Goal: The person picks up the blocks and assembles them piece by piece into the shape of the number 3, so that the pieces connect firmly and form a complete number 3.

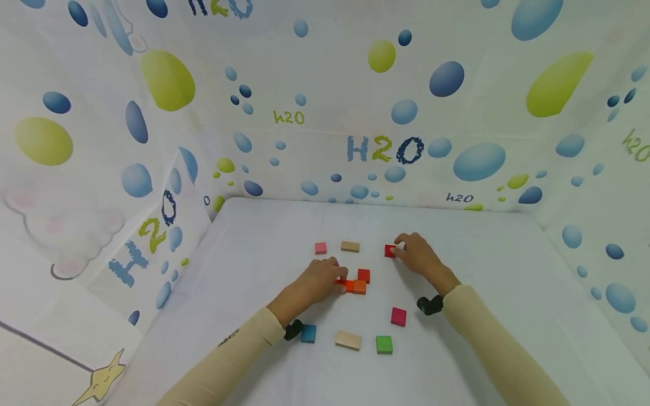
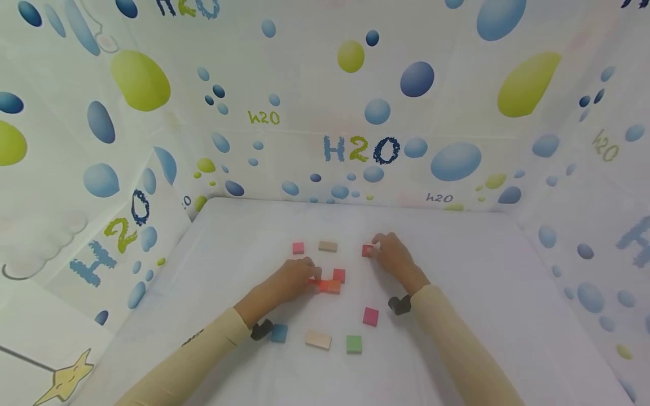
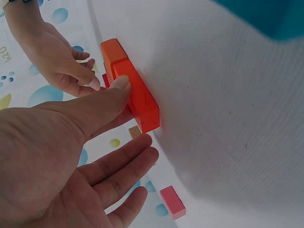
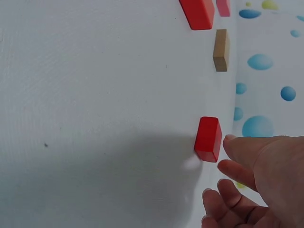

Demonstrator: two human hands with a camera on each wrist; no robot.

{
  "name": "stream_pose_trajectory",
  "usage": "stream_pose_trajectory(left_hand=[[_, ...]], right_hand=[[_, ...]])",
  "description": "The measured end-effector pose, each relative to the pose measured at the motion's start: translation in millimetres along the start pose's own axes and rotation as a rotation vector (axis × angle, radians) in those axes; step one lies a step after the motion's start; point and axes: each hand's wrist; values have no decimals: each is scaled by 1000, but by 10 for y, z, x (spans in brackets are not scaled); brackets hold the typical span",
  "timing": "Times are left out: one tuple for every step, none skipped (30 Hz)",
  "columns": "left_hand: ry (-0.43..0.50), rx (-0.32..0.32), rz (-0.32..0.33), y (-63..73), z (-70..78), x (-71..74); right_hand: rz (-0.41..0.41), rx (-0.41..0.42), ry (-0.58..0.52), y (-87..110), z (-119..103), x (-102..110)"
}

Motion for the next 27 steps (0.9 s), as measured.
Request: stream_pose_trajectory(left_hand=[[0, 0, 0, 3, 1, 1], [2, 1, 1, 4, 2, 3], [3, 1, 1, 5, 3, 4], [4, 1, 1, 6, 2, 4], [6, 1, 2, 6, 2, 3], [7, 1, 2, 6, 0, 1], [9, 2, 2, 8, 0, 1], [11, 2, 4, 7, -2, -3], [11, 3, 4, 5, -4, -6], [11, 4, 5, 5, -6, -9], [11, 4, 4, 4, -6, -10], [11, 5, 4, 3, -6, -10], [11, 6, 4, 2, -6, -11], [10, 7, 4, 2, -6, -11], [8, 8, 4, -2, -7, -13], [9, 9, 3, -1, -4, -10], [9, 9, 3, 1, -1, -8], [8, 9, 3, 2, 1, -7], [8, 9, 3, 5, 3, -5], [9, 8, 4, 8, 6, -2], [9, 8, 4, 11, 7, 0], [7, 5, 6, 22, 9, -1], [3, 3, 7, 28, 7, -5], [0, 1, 9, 33, 5, -11], [-4, -1, 10, 38, 2, -18], [-8, -2, 12, 43, -1, -24], [-12, -3, 13, 47, -4, -31]], right_hand=[[4, -2, 5, -11, 6, -8], [9, -3, 14, -21, 10, -18], [14, -6, 22, -29, 12, -28], [21, -10, 28, -36, 13, -40], [28, -11, 35, -38, 15, -49], [32, -13, 38, -41, 13, -58], [36, -17, 35, -43, 11, -67], [40, -20, 34, -45, 9, -75], [42, -24, 28, -47, 8, -81], [44, -22, 22, -47, 4, -85], [44, -19, 19, -47, 3, -88], [45, -19, 13, -50, 2, -92], [46, -18, 9, -52, 3, -93], [46, -14, 10, -52, 3, -95], [46, -11, 9, -52, 4, -94], [45, -7, 9, -51, 3, -94], [42, -6, 5, -51, 2, -94], [38, -4, 0, -52, -2, -92], [34, -1, -6, -53, -8, -91], [30, 3, -11, -54, -16, -92], [24, 5, -17, -58, -25, -95], [21, 9, -22, -54, -37, -106], [18, 13, -27, -52, -51, -120], [16, 19, -29, -52, -62, -135], [15, 21, -30, -50, -74, -152], [14, 25, -29, -50, -86, -170], [13, 23, -28, -54, -95, -190]])
Point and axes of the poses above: each hand's wrist, its own y-axis away from the middle knuckle, its own x-axis out of the back of the hand, z = x × y, and after that the axes turned 13 degrees about -z, right-handed
